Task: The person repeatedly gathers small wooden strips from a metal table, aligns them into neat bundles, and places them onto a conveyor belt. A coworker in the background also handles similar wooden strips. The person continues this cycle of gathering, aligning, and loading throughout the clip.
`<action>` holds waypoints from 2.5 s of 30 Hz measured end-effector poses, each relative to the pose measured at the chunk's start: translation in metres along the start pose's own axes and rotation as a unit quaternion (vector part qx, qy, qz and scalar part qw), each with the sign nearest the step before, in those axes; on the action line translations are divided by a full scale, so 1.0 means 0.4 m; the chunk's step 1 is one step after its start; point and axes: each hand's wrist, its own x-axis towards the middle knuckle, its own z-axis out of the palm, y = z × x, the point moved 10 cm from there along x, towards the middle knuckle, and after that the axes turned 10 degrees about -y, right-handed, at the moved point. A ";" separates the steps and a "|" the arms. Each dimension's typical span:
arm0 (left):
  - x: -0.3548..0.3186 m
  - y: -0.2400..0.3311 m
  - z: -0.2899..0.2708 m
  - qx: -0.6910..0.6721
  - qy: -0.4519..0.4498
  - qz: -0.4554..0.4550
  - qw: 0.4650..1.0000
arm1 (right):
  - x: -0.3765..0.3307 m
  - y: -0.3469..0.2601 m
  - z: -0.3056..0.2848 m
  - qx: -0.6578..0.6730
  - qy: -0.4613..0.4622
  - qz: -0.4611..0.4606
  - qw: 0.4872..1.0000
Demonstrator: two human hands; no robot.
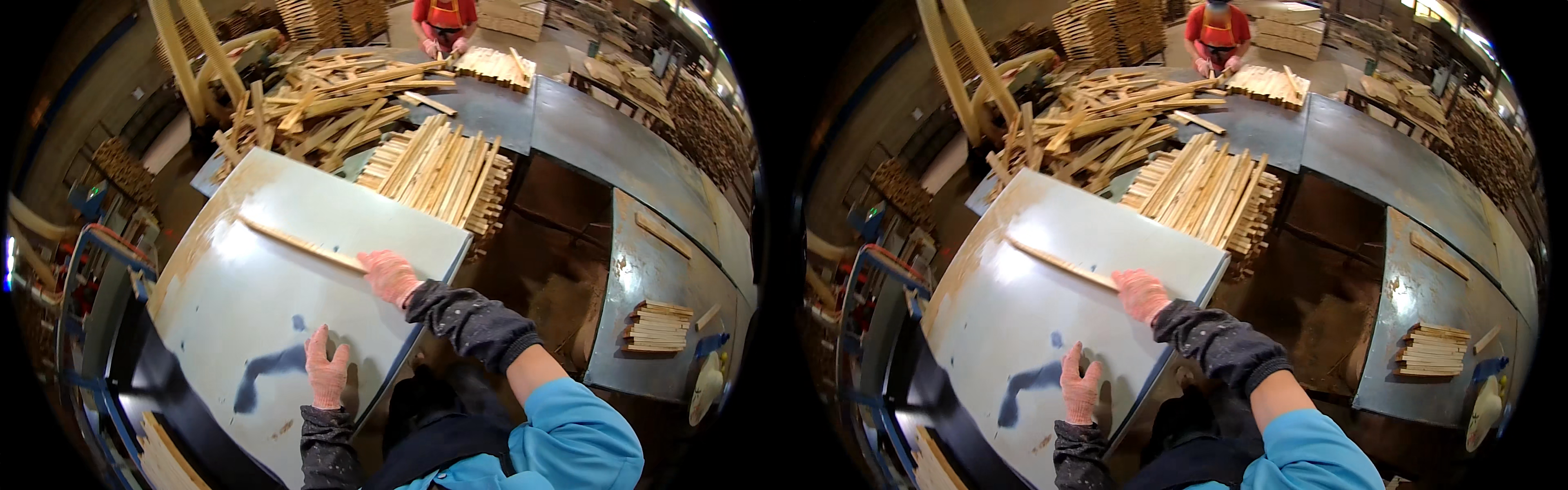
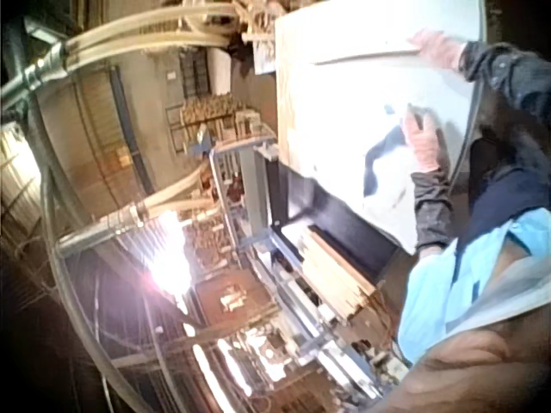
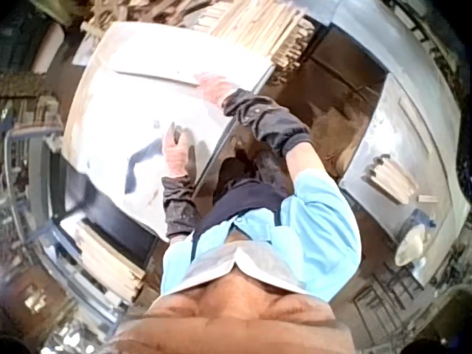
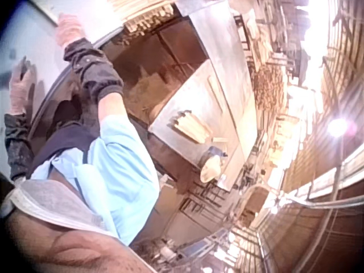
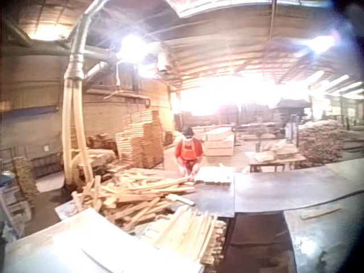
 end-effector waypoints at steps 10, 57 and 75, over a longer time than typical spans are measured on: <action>0.362 0.075 0.139 0.080 -0.031 0.050 0.995 | 0.416 0.042 0.023 0.179 -0.227 -0.053 0.956; 1.516 0.955 2.323 -0.327 -0.284 -0.122 0.893 | -0.558 2.516 -0.791 0.685 0.134 0.415 0.584; 2.752 0.917 2.619 -0.312 -0.089 -0.147 0.935 | 0.246 3.423 -0.950 0.587 0.010 0.434 0.683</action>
